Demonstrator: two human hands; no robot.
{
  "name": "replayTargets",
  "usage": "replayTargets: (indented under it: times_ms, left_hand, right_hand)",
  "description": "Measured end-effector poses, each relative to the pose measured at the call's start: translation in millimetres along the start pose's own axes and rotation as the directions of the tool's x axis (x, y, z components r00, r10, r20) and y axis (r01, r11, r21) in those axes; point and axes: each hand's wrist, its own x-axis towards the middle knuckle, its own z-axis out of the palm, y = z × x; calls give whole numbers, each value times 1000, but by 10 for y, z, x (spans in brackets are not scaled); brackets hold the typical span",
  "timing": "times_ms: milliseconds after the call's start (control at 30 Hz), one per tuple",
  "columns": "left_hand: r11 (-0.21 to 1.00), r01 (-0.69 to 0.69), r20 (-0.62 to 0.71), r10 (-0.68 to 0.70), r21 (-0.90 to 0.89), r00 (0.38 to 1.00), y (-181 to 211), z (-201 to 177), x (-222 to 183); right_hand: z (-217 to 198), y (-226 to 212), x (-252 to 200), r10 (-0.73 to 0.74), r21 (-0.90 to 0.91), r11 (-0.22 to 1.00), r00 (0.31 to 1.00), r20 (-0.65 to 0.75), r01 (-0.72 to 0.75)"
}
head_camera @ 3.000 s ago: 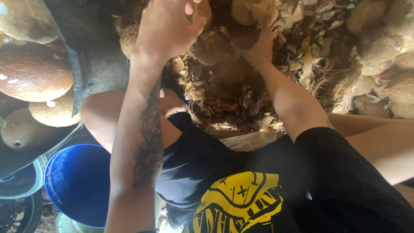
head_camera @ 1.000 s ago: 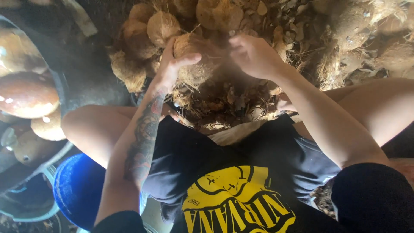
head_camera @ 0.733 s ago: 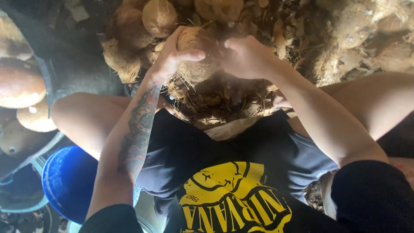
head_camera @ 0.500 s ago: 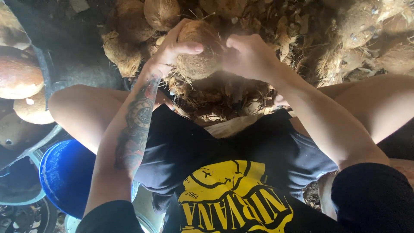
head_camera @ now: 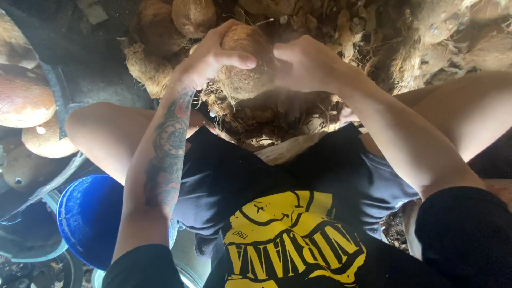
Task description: Peeling the outer husk of coconuts using a large knife while sitting on the floor.
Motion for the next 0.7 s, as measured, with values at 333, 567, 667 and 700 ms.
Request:
replayTargets:
  times_ms: [333,567,667,700]
  left_hand:
    - [811,-557,432,573,-179,696,-571,-360,79]
    - [998,-10,-128,2,-58,992,-150,323,21]
    - [996,48,-283,-69,-80,957,-254,437,144]
    - [995,48,-301,-71,-84,951,-231,444,132]
  right_hand:
    - [-281,-370,-103,-44,423,906,989,139,-19]
    - [-150,-187,-84,377,870,359,905,196,-337]
    - [23,-144,-11,349,354,872,937,36,-338]
    - [-18,-286,12,334,354,876,941,48,-329]
